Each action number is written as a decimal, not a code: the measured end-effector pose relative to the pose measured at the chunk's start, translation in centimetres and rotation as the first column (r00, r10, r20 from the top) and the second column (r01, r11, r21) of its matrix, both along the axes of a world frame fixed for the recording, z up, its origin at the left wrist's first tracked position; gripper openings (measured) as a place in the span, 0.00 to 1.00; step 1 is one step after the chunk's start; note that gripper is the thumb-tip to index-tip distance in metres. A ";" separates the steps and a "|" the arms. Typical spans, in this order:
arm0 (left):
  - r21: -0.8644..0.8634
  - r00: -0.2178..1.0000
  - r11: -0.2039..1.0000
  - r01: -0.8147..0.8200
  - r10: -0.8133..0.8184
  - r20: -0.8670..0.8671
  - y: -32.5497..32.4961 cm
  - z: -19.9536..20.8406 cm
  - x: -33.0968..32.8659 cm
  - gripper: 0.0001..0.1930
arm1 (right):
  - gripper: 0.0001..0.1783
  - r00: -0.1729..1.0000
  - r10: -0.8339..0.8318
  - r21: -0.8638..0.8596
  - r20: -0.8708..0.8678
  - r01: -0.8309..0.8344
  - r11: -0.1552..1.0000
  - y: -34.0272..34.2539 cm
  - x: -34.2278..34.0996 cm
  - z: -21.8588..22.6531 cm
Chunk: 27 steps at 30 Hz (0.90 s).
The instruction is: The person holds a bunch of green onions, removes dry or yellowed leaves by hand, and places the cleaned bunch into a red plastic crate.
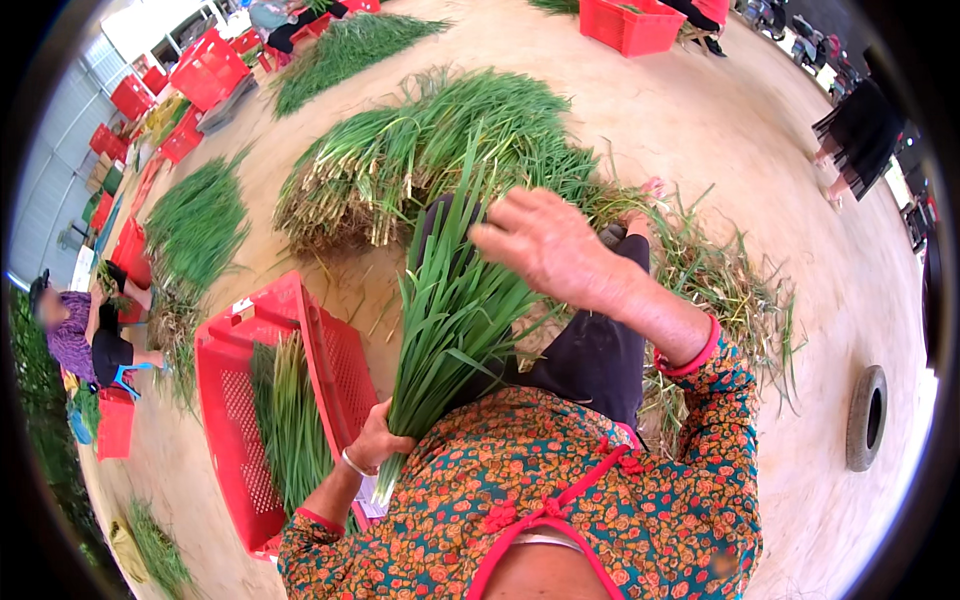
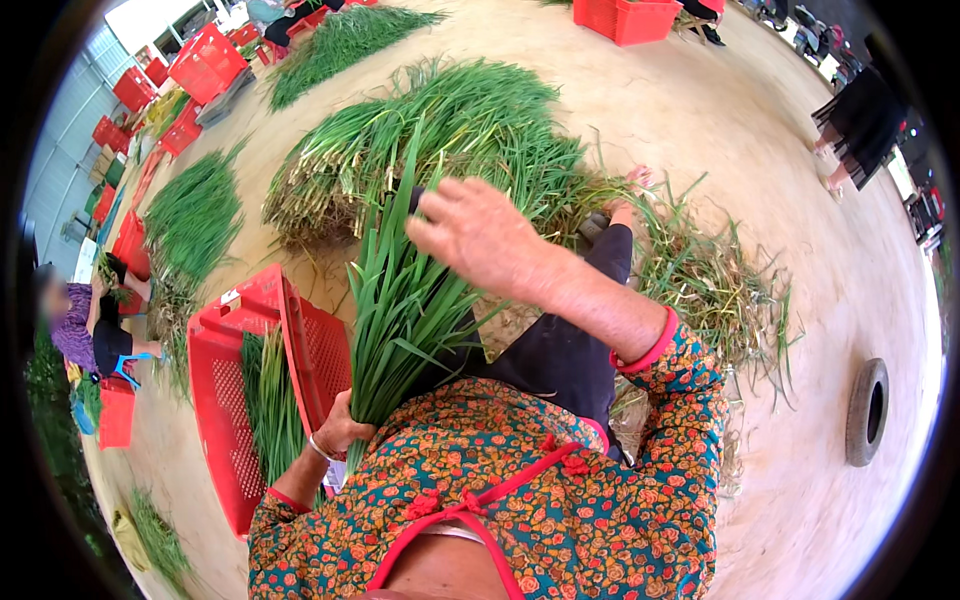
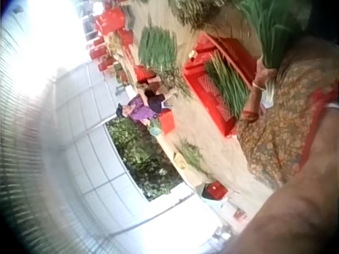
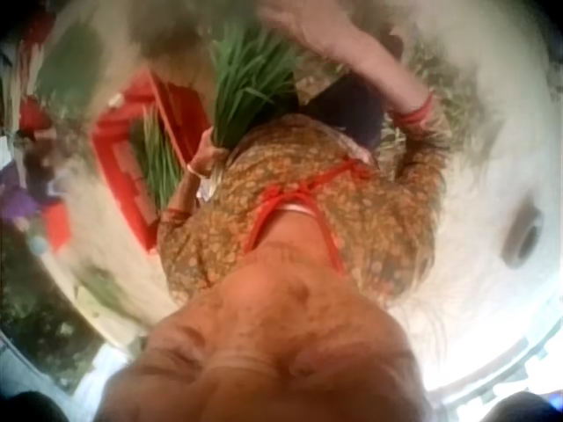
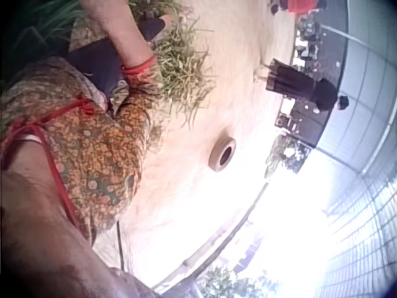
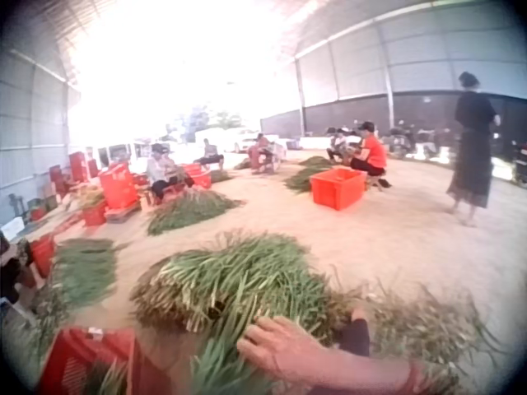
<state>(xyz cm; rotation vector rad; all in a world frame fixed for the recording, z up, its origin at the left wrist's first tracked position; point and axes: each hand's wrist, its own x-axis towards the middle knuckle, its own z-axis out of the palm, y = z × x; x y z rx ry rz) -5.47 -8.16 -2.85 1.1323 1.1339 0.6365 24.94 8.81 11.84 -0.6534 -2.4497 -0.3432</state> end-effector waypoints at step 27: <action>-0.056 1.000 0.998 -0.013 0.014 0.018 -0.1 0.3 0.1 0.30 | 0.04 0.840 -0.335 -0.126 -0.428 0.311 0.942 5.1 2.9 -0.7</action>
